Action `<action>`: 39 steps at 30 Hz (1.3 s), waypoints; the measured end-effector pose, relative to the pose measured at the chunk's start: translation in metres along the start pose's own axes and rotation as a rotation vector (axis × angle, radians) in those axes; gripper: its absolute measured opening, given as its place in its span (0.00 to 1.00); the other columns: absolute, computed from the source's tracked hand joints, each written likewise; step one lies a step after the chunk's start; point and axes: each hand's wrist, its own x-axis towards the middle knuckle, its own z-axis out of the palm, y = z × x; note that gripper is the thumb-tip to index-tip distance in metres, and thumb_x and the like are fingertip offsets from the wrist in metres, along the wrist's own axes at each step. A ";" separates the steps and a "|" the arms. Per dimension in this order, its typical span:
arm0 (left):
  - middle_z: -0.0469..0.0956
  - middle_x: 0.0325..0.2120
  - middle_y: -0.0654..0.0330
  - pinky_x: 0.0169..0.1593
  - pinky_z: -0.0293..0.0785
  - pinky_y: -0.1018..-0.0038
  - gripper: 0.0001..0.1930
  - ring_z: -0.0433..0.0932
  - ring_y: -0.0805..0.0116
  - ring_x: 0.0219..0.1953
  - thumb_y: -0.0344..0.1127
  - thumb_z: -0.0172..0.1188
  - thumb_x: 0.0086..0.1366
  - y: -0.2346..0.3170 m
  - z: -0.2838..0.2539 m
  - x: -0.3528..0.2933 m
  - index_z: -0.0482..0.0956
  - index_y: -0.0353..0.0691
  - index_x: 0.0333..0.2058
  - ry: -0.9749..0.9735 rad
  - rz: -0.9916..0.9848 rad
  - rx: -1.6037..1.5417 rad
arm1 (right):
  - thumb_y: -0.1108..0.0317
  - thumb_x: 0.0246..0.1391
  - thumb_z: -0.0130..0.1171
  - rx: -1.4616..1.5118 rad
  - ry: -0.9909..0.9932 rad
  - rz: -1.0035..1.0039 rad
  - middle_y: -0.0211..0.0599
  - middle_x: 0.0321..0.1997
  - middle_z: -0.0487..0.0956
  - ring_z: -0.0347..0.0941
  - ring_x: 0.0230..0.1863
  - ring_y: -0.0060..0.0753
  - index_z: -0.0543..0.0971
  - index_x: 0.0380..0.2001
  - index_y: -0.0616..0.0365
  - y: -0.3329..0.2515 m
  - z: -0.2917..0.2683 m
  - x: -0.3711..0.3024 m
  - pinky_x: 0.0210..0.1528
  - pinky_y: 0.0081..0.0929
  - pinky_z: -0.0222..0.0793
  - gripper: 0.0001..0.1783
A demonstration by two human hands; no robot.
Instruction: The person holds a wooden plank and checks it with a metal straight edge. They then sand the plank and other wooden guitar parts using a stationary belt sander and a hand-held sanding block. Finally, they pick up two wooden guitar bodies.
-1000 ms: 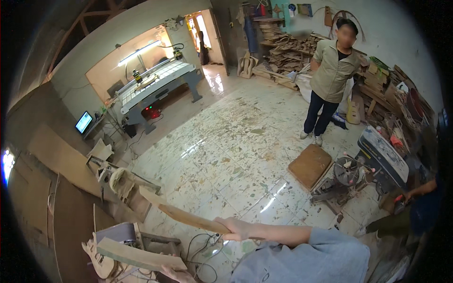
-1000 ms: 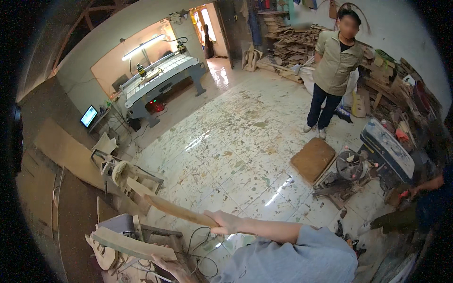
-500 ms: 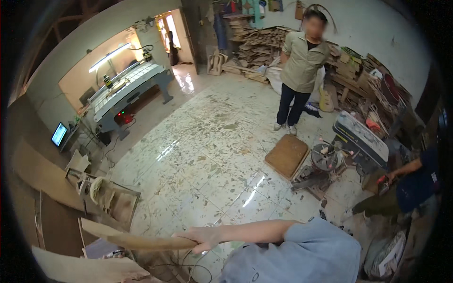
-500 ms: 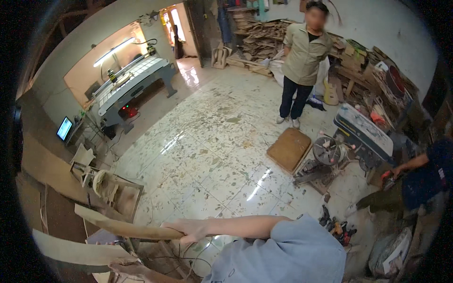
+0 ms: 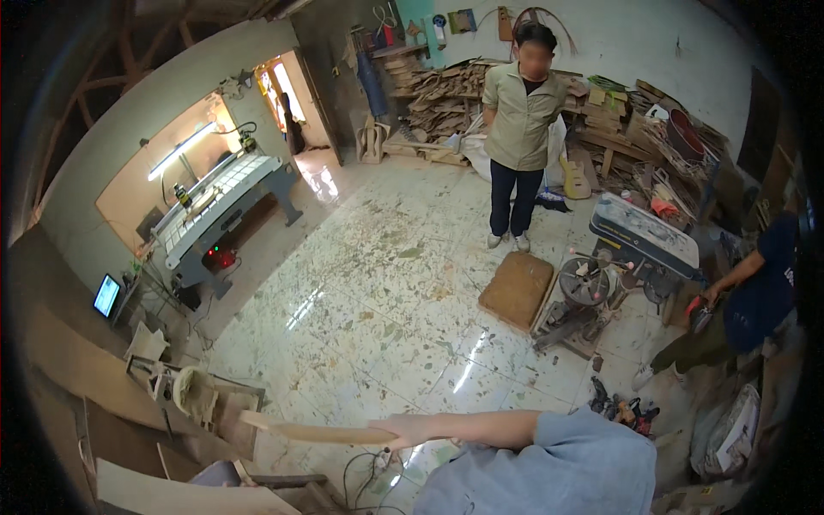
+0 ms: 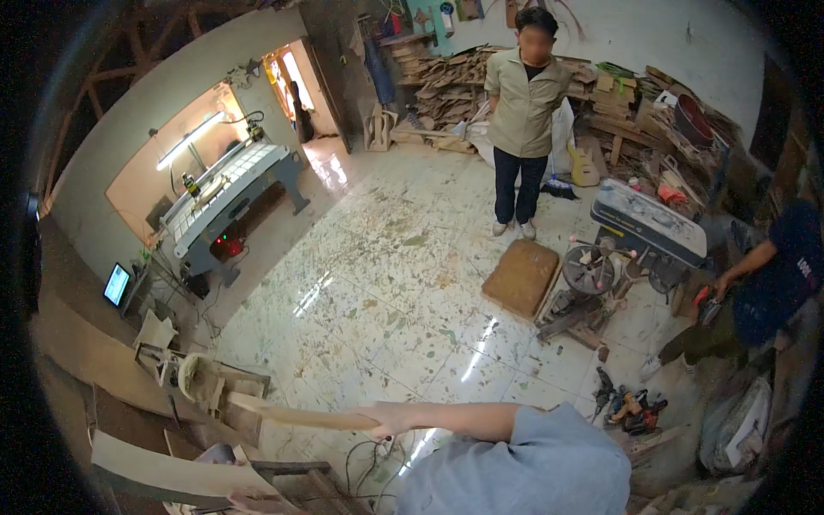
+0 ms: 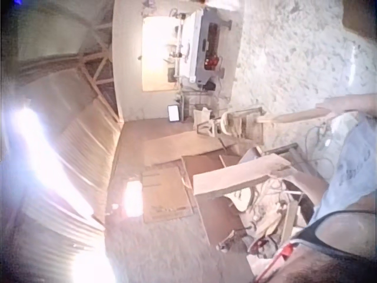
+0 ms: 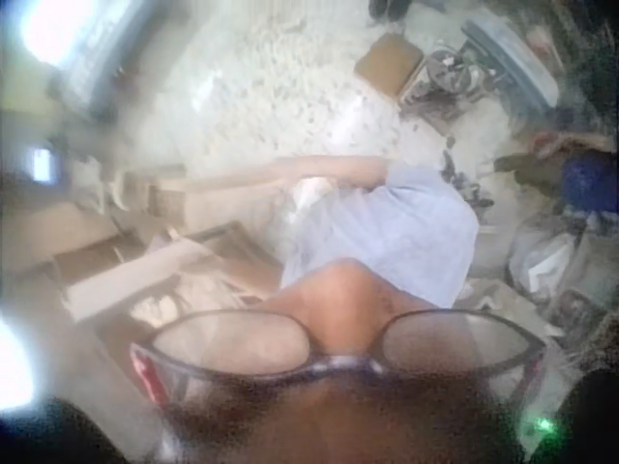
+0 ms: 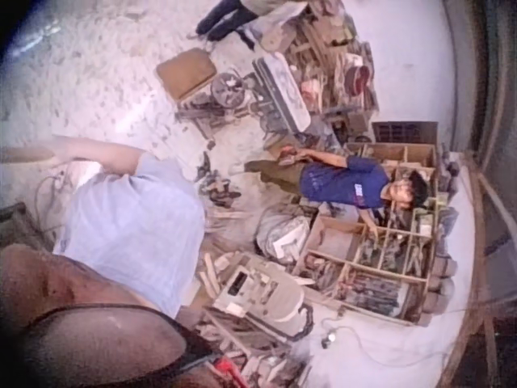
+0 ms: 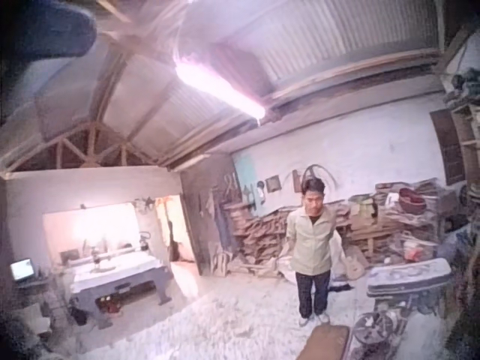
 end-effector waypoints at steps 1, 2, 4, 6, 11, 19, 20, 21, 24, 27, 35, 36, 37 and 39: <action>0.69 0.55 0.52 0.55 0.71 0.61 0.38 0.74 0.57 0.49 0.51 0.59 0.65 -0.004 0.006 -0.005 0.55 0.37 0.66 -0.021 -0.007 -0.012 | 0.60 0.48 0.59 -0.124 0.035 0.049 0.49 0.32 0.77 0.75 0.35 0.49 0.65 0.58 0.57 0.042 0.003 -0.006 0.39 0.41 0.69 0.33; 0.69 0.55 0.52 0.55 0.71 0.61 0.38 0.74 0.57 0.48 0.51 0.59 0.65 -0.007 0.010 -0.009 0.55 0.37 0.65 -0.027 -0.017 -0.014 | 0.59 0.49 0.58 -0.248 0.059 0.095 0.48 0.34 0.79 0.77 0.37 0.46 0.65 0.59 0.56 0.079 0.009 -0.013 0.40 0.40 0.72 0.33; 0.69 0.54 0.52 0.54 0.72 0.61 0.37 0.74 0.58 0.48 0.50 0.59 0.66 -0.015 0.017 -0.020 0.56 0.37 0.65 -0.040 -0.051 -0.034 | 0.58 0.52 0.58 -0.145 0.137 0.082 0.49 0.35 0.80 0.77 0.38 0.48 0.67 0.56 0.54 0.090 0.007 -0.048 0.40 0.41 0.72 0.29; 0.69 0.53 0.52 0.54 0.72 0.61 0.37 0.74 0.58 0.48 0.50 0.59 0.66 -0.026 0.026 -0.037 0.56 0.37 0.65 -0.052 -0.105 -0.030 | 0.59 0.52 0.58 -0.029 0.078 0.322 0.50 0.36 0.80 0.78 0.38 0.48 0.69 0.54 0.55 0.069 -0.006 -0.083 0.41 0.42 0.72 0.26; 0.70 0.52 0.53 0.52 0.73 0.62 0.35 0.75 0.59 0.46 0.49 0.59 0.66 -0.021 0.006 -0.057 0.57 0.38 0.64 -0.002 -0.158 -0.019 | 0.63 0.54 0.56 -0.050 0.012 0.337 0.38 0.29 0.78 0.76 0.29 0.36 0.64 0.62 0.56 0.062 -0.010 -0.087 0.34 0.36 0.72 0.32; 0.71 0.50 0.55 0.49 0.74 0.64 0.33 0.76 0.61 0.45 0.48 0.58 0.66 -0.014 -0.033 -0.082 0.58 0.38 0.63 0.071 -0.206 0.030 | 0.66 0.46 0.58 0.021 -0.113 -0.028 0.50 0.37 0.81 0.79 0.37 0.44 0.72 0.56 0.60 0.056 -0.010 -0.034 0.39 0.41 0.72 0.31; 0.71 0.50 0.55 0.49 0.74 0.64 0.33 0.76 0.61 0.44 0.48 0.58 0.66 -0.009 -0.042 -0.080 0.58 0.38 0.63 0.109 -0.183 0.046 | 0.66 0.45 0.59 -0.021 -0.283 -0.001 0.50 0.38 0.81 0.79 0.38 0.45 0.72 0.55 0.60 0.052 0.003 -0.013 0.39 0.41 0.73 0.30; 0.72 0.49 0.55 0.49 0.74 0.64 0.33 0.76 0.62 0.44 0.48 0.58 0.66 -0.004 -0.049 -0.081 0.58 0.39 0.63 0.139 -0.162 0.059 | 0.66 0.44 0.59 -0.057 -0.433 0.036 0.50 0.38 0.81 0.79 0.38 0.47 0.72 0.54 0.60 0.049 0.017 0.005 0.40 0.42 0.73 0.30; 0.72 0.49 0.56 0.48 0.75 0.65 0.32 0.76 0.62 0.44 0.47 0.58 0.67 0.000 -0.045 -0.087 0.58 0.39 0.63 0.137 -0.159 0.085 | 0.63 0.43 0.60 -0.325 -0.593 -0.195 0.51 0.37 0.81 0.79 0.39 0.52 0.74 0.47 0.59 0.016 0.061 0.040 0.41 0.47 0.74 0.25; 0.72 0.48 0.56 0.47 0.75 0.65 0.31 0.76 0.63 0.43 0.47 0.58 0.67 0.004 -0.044 -0.085 0.59 0.39 0.62 0.118 -0.167 0.076 | 0.58 0.44 0.61 -0.703 -0.819 -0.231 0.50 0.35 0.81 0.78 0.41 0.60 0.73 0.44 0.56 -0.053 0.093 0.052 0.42 0.55 0.73 0.24; 0.74 0.46 0.58 0.44 0.77 0.67 0.29 0.77 0.65 0.41 0.45 0.58 0.67 0.050 -0.164 -0.082 0.60 0.40 0.61 0.223 -0.185 -0.018 | 0.56 0.44 0.62 -0.327 -0.856 -0.198 0.50 0.49 0.81 0.76 0.50 0.58 0.75 0.55 0.53 -0.041 0.165 0.063 0.52 0.51 0.70 0.32; 0.74 0.45 0.58 0.44 0.77 0.67 0.29 0.77 0.65 0.41 0.45 0.58 0.67 0.064 -0.183 -0.093 0.60 0.40 0.61 0.244 -0.198 -0.036 | 0.54 0.45 0.63 -0.385 -0.858 -0.126 0.52 0.51 0.80 0.75 0.51 0.58 0.73 0.59 0.51 -0.030 0.156 0.068 0.54 0.49 0.70 0.35; 0.74 0.45 0.58 0.44 0.77 0.67 0.28 0.77 0.66 0.41 0.45 0.58 0.67 0.070 -0.198 -0.103 0.60 0.40 0.61 0.252 -0.228 -0.065 | 0.54 0.47 0.62 -0.283 -0.781 -0.008 0.52 0.50 0.81 0.76 0.51 0.57 0.72 0.60 0.52 -0.028 0.142 0.064 0.54 0.48 0.70 0.35; 0.74 0.45 0.58 0.43 0.77 0.67 0.28 0.77 0.66 0.40 0.45 0.57 0.67 0.082 -0.221 -0.128 0.61 0.40 0.61 0.281 -0.286 -0.095 | 0.65 0.50 0.60 -0.063 -0.580 0.188 0.41 0.44 0.83 0.80 0.39 0.36 0.73 0.57 0.57 0.024 0.135 0.052 0.43 0.37 0.75 0.29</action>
